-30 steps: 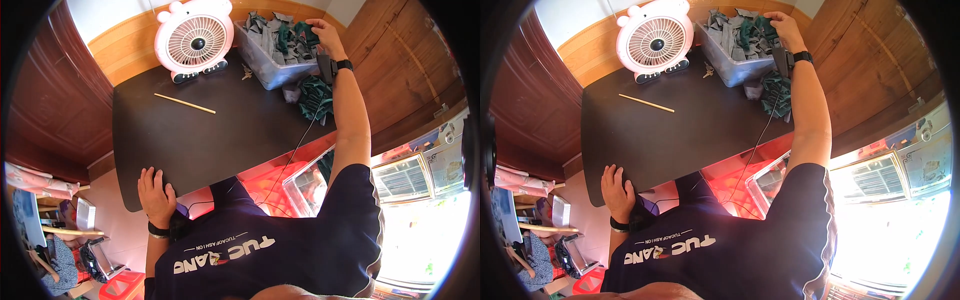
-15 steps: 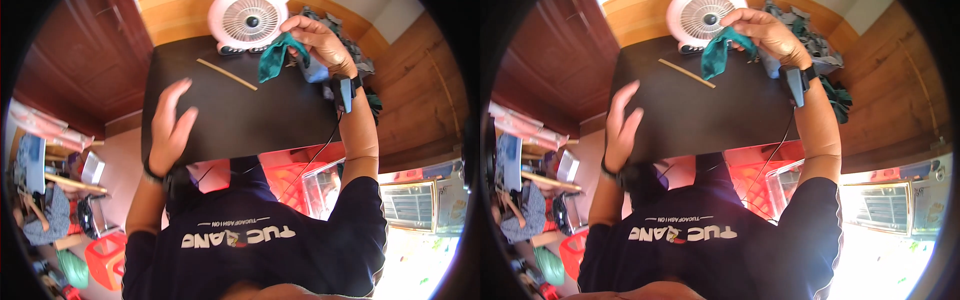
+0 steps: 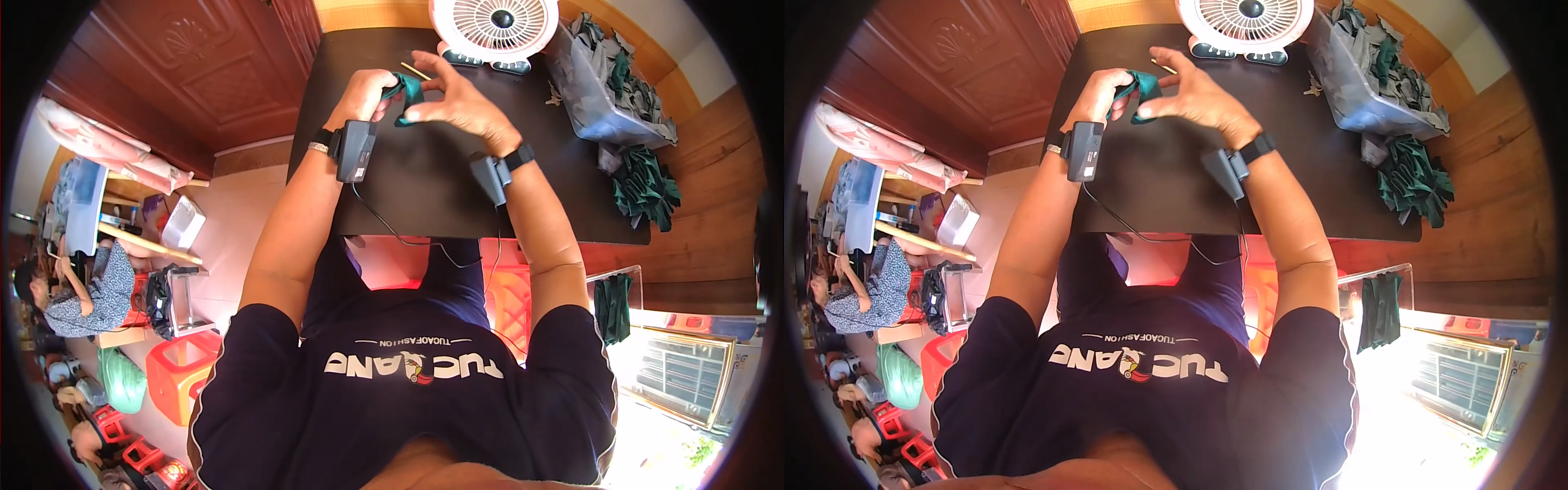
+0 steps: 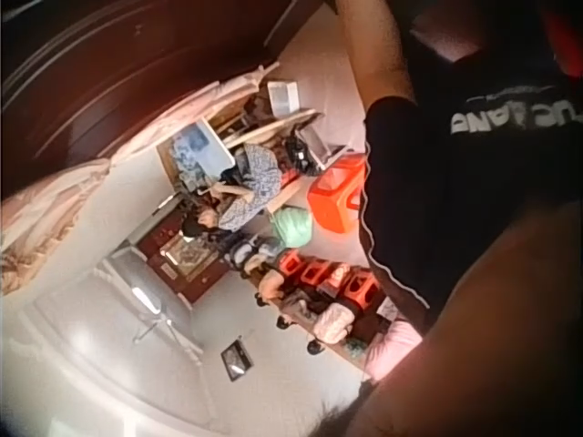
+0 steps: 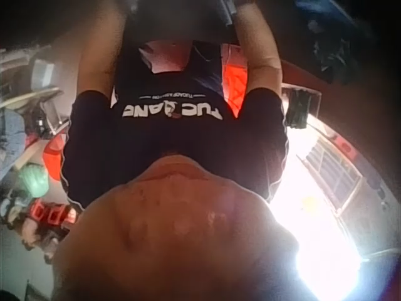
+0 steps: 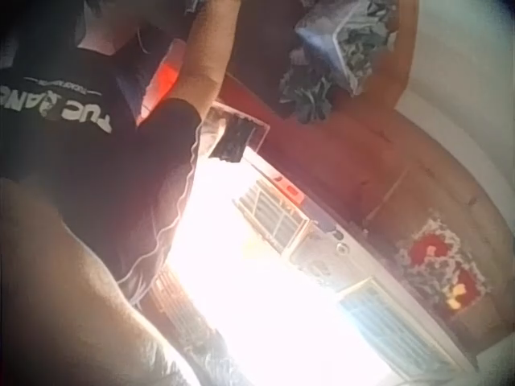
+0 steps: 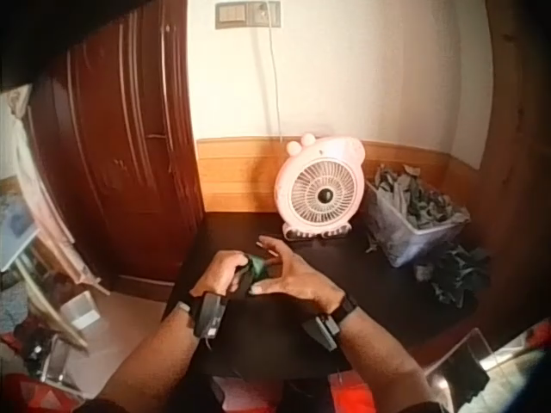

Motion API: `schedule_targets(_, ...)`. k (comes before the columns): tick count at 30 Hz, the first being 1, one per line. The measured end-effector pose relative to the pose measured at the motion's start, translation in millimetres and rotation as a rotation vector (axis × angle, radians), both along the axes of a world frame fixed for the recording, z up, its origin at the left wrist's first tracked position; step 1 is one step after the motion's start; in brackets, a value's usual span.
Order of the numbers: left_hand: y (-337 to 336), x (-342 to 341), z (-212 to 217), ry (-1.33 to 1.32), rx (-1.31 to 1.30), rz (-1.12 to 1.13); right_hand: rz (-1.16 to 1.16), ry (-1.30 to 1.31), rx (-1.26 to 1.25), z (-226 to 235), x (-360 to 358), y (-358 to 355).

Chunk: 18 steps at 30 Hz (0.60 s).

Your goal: Turning a small green fabric tube inside out using a wooden stick.

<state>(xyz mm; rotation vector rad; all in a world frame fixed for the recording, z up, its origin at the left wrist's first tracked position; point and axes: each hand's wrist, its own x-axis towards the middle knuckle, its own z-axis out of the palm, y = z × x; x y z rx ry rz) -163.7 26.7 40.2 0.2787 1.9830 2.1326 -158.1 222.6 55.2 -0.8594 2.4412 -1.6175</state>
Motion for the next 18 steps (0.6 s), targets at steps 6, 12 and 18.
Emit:
schedule_targets(6, 5, -3, -5, -0.096, -0.081, 0.050, -0.212, 0.272, 0.118, -20, 0, -13)
schedule_targets(12, 6, -5, -16, -0.073, 0.093, 0.058, -0.153, 0.625, 0.197, -13, 13, -24)
schedule_targets(18, -1, -3, -12, -0.128, 0.209, -0.088, 0.105, 0.202, -0.289, -35, -6, -9)
